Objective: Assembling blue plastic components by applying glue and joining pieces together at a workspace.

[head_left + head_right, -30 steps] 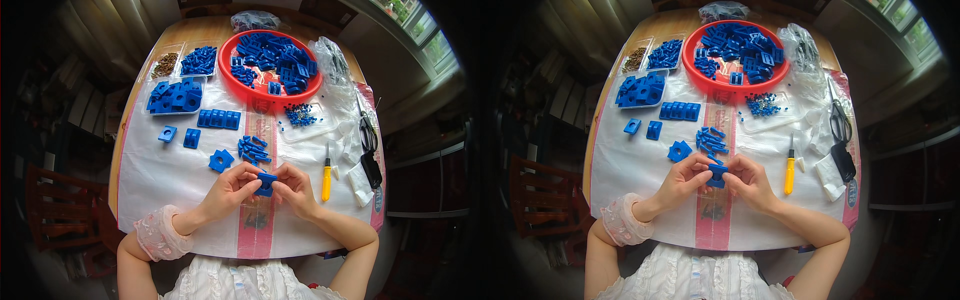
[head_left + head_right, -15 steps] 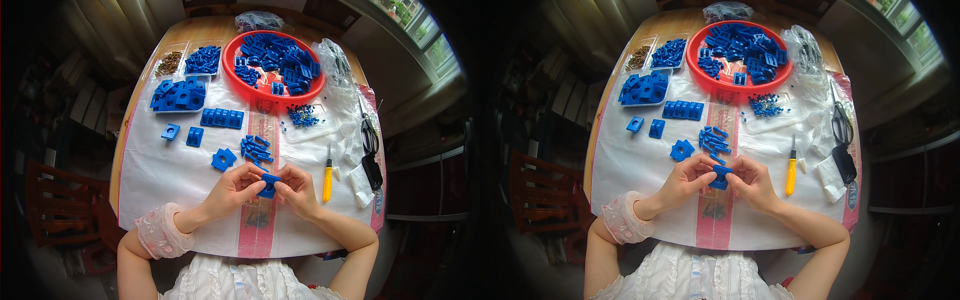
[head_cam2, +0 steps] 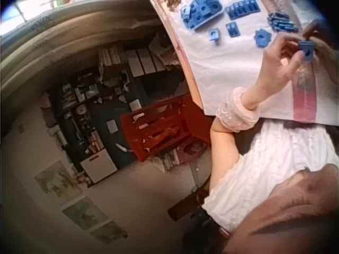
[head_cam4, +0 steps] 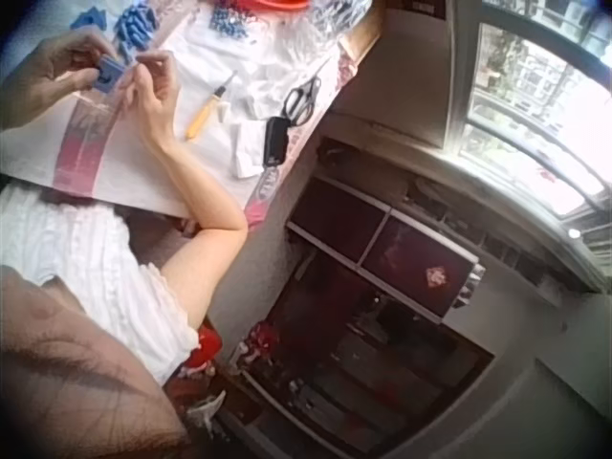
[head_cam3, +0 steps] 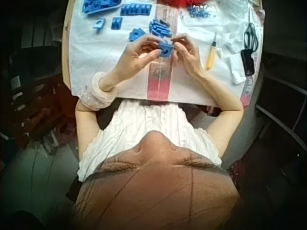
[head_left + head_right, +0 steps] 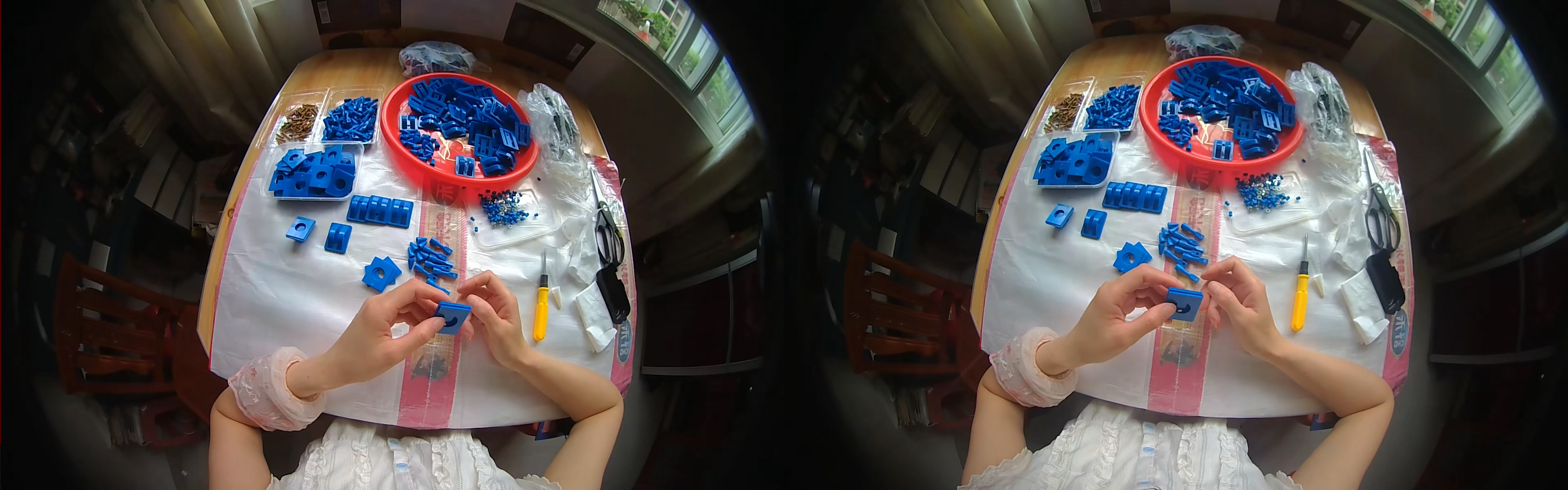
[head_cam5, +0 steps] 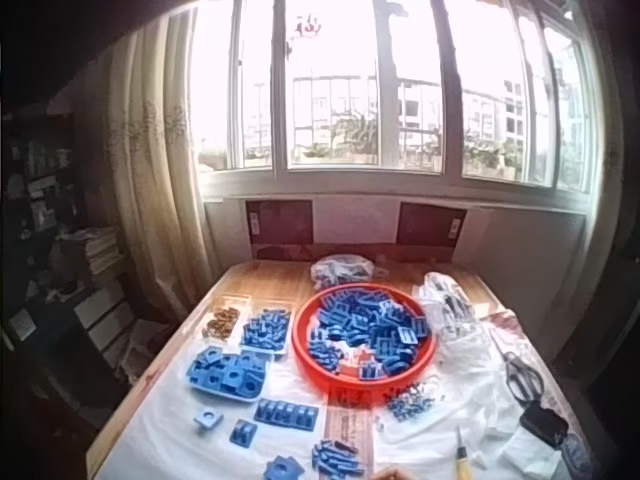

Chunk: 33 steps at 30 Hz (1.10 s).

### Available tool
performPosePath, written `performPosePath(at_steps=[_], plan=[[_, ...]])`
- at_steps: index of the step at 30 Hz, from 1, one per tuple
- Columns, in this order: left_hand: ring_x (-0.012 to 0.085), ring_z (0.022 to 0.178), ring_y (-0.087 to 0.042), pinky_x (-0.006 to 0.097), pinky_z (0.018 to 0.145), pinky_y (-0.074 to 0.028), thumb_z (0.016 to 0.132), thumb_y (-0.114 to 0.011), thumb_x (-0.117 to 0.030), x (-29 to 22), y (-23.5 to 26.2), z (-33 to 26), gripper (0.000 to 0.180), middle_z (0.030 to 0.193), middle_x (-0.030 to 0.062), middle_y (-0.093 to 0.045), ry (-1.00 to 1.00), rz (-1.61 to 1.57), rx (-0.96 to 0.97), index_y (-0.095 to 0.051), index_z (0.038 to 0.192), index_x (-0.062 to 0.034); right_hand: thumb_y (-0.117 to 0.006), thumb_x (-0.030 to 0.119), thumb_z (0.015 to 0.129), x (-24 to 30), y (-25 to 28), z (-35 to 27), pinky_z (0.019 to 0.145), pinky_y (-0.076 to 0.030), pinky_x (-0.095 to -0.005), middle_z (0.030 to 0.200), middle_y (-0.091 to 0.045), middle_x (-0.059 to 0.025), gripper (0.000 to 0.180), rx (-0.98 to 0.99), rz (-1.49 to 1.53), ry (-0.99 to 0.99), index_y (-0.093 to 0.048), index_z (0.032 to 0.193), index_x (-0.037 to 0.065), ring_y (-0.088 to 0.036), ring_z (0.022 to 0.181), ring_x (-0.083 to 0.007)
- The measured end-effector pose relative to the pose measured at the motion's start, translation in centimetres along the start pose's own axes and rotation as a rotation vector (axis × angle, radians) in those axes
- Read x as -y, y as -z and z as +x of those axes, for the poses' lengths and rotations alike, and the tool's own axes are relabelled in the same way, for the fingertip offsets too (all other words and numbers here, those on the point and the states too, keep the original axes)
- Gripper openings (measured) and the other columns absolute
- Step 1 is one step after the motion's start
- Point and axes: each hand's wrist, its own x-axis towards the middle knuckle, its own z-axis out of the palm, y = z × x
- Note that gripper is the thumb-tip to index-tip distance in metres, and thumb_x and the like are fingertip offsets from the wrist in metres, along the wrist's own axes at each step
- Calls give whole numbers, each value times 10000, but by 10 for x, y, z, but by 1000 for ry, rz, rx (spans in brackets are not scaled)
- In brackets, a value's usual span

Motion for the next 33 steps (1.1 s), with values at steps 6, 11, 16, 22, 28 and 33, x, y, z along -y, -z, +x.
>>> performPosePath(at_steps=[6,11,16,22,28,33], plan=[[100,885,-639,250,785,-512,886,-631,-2,-44,3,-26,268,990,65,-641,-4,-65,27,-556,1144,2,-491,96,972,-1,0,0,509,-393,-208,758,-591,-81,128,23,-25,-3,-500,1067,10,-490,539,-67],[103,867,-630,241,772,-505,866,-634,24,-57,28,-47,262,975,60,-627,-45,136,-125,-585,1122,-2,-495,85,969,-3,2,1,501,-385,-206,759,-591,-81,121,44,-31,16,-498,1064,10,-482,531,-66],[121,829,-618,236,723,-513,853,-628,28,-27,95,-45,222,951,73,-615,-65,625,-558,-634,1072,-6,-492,69,968,-5,1,2,493,-377,-203,756,-587,-81,107,55,-18,20,-495,1057,10,-472,518,-64],[108,829,-614,218,697,-521,883,-617,-30,8,155,-61,233,949,73,-631,183,633,-613,-635,1111,18,-488,66,969,-5,1,2,484,-370,-203,751,-585,-79,100,57,-29,28,-493,1053,11,-465,516,-60],[103,761,-635,217,662,-533,877,-630,-46,15,162,-52,261,950,95,-665,278,547,-613,-630,1123,41,-493,63,966,-4,0,1,484,-369,-203,748,-586,-76,98,48,-62,27,-494,1052,15,-463,516,-59],[125,751,-658,225,657,-538,882,-635,-57,21,166,-49,261,943,109,-663,269,561,-559,-644,1120,49,-498,61,964,-4,0,0,487,-375,-202,751,-590,-75,97,54,-75,31,-498,1050,18,-461,516,-56]])
